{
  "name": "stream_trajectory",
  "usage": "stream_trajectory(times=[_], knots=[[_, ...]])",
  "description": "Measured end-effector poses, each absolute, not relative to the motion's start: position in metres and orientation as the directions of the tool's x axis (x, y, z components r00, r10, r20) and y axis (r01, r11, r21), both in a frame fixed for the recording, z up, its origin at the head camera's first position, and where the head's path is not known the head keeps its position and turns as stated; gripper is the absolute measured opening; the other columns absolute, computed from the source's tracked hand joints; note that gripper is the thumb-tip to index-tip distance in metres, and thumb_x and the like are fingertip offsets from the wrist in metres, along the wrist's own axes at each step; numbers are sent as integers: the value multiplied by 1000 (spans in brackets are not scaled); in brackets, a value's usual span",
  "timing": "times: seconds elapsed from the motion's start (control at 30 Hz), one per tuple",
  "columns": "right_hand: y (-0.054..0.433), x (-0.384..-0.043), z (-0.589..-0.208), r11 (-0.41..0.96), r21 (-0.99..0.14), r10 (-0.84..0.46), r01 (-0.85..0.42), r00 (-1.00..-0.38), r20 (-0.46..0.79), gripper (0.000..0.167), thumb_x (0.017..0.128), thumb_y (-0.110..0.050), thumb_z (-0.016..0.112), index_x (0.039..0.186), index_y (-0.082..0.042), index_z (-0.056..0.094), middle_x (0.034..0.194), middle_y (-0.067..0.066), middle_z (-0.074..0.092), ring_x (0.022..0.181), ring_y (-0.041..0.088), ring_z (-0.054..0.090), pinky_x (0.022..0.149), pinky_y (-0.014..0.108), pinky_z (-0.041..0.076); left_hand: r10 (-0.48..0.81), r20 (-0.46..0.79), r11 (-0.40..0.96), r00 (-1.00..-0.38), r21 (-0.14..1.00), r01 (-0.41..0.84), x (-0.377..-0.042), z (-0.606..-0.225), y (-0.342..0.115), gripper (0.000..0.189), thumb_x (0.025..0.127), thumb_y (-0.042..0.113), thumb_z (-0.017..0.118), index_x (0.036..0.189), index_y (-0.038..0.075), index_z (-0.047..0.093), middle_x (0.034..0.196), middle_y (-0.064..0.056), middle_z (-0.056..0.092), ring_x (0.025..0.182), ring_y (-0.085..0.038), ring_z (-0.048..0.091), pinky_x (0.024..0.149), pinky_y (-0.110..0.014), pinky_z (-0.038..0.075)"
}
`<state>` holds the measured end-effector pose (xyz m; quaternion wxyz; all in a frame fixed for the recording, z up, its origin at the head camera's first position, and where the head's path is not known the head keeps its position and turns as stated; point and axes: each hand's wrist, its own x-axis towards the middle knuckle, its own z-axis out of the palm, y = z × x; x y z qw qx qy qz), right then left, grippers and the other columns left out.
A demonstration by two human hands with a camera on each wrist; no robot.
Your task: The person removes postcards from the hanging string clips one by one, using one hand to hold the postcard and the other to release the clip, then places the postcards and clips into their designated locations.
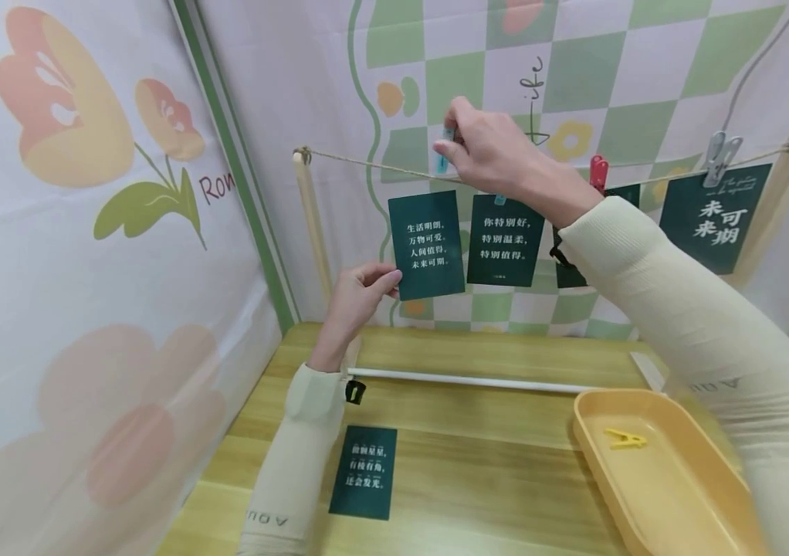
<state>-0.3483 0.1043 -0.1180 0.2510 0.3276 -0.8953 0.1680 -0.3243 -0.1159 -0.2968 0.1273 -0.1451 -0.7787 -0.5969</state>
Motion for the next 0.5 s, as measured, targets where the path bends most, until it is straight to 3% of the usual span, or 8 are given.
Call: stream_trajectory(times=[0.13, 0.3, 0.4, 0.5], knots=[[110, -343, -124, 712, -105, -485, -694, -595, 641, 35, 102, -27, 49, 119, 4, 52, 98, 17, 63, 82, 29, 58, 75, 36, 47, 98, 351, 278, -931, 889, 365, -319, -299, -123, 24, 96, 27, 65, 109, 9, 74, 96, -9, 75, 80, -17, 71, 86, -32, 52], [116, -338, -131, 680, -71, -487, -730, -522, 700, 34, 100, -21, 56, 118, 7, 57, 99, 19, 66, 89, 32, 62, 85, 42, 48, 133, 343, 325, -930, 871, 367, -310, -302, -132, 23, 97, 25, 63, 109, 9, 73, 90, -9, 74, 77, -12, 69, 73, -26, 49], [121, -333, -137, 669, -21, -492, -743, -464, 737, 33, 99, -20, 57, 118, 7, 59, 99, 20, 67, 89, 33, 63, 89, 46, 46, 172, 341, 362, -924, 851, 381, -305, -306, -137, 22, 97, 26, 62, 108, 10, 73, 86, -8, 74, 79, -14, 70, 71, -30, 51], [127, -327, -144, 663, 38, -493, -748, -398, 773, 32, 98, -19, 58, 116, 8, 60, 96, 21, 69, 86, 34, 63, 88, 49, 46, 209, 334, 384, -919, 836, 392, -299, -308, -141, 21, 97, 27, 62, 105, 11, 73, 84, -7, 74, 81, -20, 70, 77, -41, 54]])
